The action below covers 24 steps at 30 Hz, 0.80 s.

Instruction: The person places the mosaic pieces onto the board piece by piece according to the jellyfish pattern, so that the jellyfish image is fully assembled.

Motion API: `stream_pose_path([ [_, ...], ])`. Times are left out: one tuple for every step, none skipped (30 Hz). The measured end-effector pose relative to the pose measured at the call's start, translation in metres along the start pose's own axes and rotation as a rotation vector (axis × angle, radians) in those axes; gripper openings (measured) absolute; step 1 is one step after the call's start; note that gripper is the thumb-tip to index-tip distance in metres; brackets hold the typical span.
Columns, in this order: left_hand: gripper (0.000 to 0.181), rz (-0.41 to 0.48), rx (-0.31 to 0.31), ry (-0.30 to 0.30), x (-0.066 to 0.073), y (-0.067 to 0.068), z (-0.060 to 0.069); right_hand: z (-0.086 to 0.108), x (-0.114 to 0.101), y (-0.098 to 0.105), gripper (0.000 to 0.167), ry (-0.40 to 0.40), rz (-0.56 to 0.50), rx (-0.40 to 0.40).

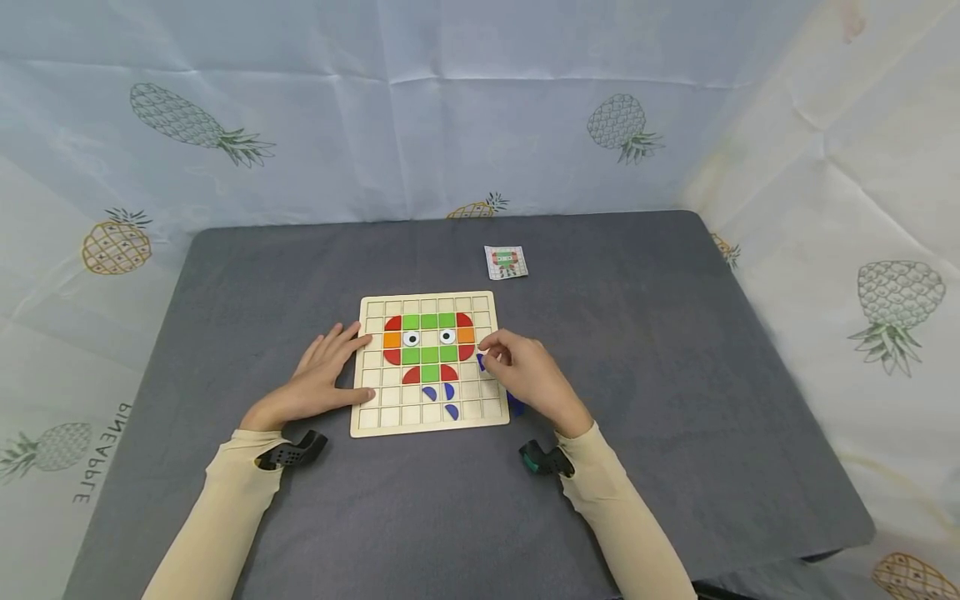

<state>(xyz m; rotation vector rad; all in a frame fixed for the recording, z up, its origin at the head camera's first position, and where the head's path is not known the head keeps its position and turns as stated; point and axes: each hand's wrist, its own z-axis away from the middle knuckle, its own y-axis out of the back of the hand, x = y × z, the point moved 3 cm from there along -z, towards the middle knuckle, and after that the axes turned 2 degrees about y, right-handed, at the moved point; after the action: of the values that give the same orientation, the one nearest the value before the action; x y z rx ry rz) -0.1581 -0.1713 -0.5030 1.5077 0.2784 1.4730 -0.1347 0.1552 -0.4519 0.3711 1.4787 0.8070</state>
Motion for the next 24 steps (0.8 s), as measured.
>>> stream_pose_path([
  [0.091,0.0,-0.001,0.0,0.0,0.0,0.0,0.0,-0.002,-0.002,0.019,0.007,-0.002,-0.006],
  [0.091,0.0,-0.001,-0.001,0.0,0.0,0.0,-0.001,-0.005,-0.005,0.018,0.013,-0.004,-0.014],
  [0.091,0.001,-0.002,-0.002,0.001,0.0,0.0,-0.001,-0.007,-0.008,0.017,0.018,-0.004,-0.02],
  [0.091,0.001,-0.003,-0.002,0.001,0.0,0.0,-0.001,-0.009,-0.011,0.017,0.026,-0.004,-0.027],
  [0.091,0.001,-0.002,-0.002,0.001,0.0,0.0,-0.001,-0.011,-0.014,0.016,0.034,-0.005,-0.031],
  [0.09,0.002,-0.002,-0.003,0.001,0.0,0.0,-0.001,-0.013,-0.017,0.016,0.043,-0.001,-0.038],
  [0.09,0.003,-0.002,-0.003,0.001,0.0,0.0,0.0,-0.015,-0.021,0.014,0.051,0.005,-0.043],
  [0.09,0.003,-0.001,-0.004,0.001,0.0,0.0,0.0,-0.016,-0.024,0.014,0.062,0.012,-0.052],
  [0.09,0.004,0.0,-0.004,0.001,0.001,0.0,0.0,-0.018,-0.028,0.014,0.072,0.019,-0.06],
  [0.09,0.003,0.0,-0.003,0.001,0.001,0.0,0.0,-0.019,-0.032,0.013,0.081,0.027,-0.068],
  [0.09,0.003,0.0,-0.003,0.001,0.0,0.0,0.0,-0.021,-0.035,0.012,0.089,0.035,-0.075],
  [0.091,0.004,-0.001,-0.002,0.001,0.0,0.0,0.0,-0.022,-0.038,0.012,0.095,0.042,-0.082],
  [0.091,0.004,-0.001,-0.002,0.001,0.0,0.0,0.001,-0.024,-0.041,0.011,0.098,0.049,-0.088],
  [0.091,0.004,-0.001,-0.001,0.001,0.0,0.0,0.001,-0.025,-0.044,0.011,0.102,0.058,-0.093],
  [0.091,0.003,-0.001,0.001,0.0,0.0,0.0,0.001,-0.026,-0.046,0.011,0.102,0.064,-0.096],
  [0.091,0.003,-0.001,0.001,0.0,0.0,0.0,0.002,-0.028,-0.048,0.01,0.104,0.073,-0.098],
  [0.091,0.004,-0.001,0.002,0.0,0.0,0.0,0.002,-0.029,-0.05,0.01,0.102,0.082,-0.101],
  [0.091,0.005,-0.002,0.002,0.0,0.0,0.0,0.003,-0.029,-0.052,0.01,0.103,0.092,-0.103],
  [0.091,0.004,-0.001,0.002,0.0,0.0,0.0,0.004,-0.03,-0.053,0.01,0.104,0.105,-0.105],
  [0.091,0.005,-0.002,0.002,0.0,0.0,0.0,0.004,-0.03,-0.055,0.01,0.105,0.118,-0.106],
  [0.091,0.003,-0.001,0.002,0.0,0.0,0.0,0.005,-0.031,-0.057,0.01,0.11,0.124,-0.106],
  [0.091,0.004,-0.001,0.002,0.0,0.0,0.0,0.006,-0.031,-0.058,0.009,0.117,0.132,-0.103],
  [0.091,0.003,-0.001,0.002,0.0,0.0,0.0,0.007,-0.031,-0.06,0.008,0.124,0.142,-0.1],
  [0.091,0.002,-0.001,0.002,0.0,0.0,0.0,0.008,-0.031,-0.061,0.008,0.133,0.149,-0.097],
])
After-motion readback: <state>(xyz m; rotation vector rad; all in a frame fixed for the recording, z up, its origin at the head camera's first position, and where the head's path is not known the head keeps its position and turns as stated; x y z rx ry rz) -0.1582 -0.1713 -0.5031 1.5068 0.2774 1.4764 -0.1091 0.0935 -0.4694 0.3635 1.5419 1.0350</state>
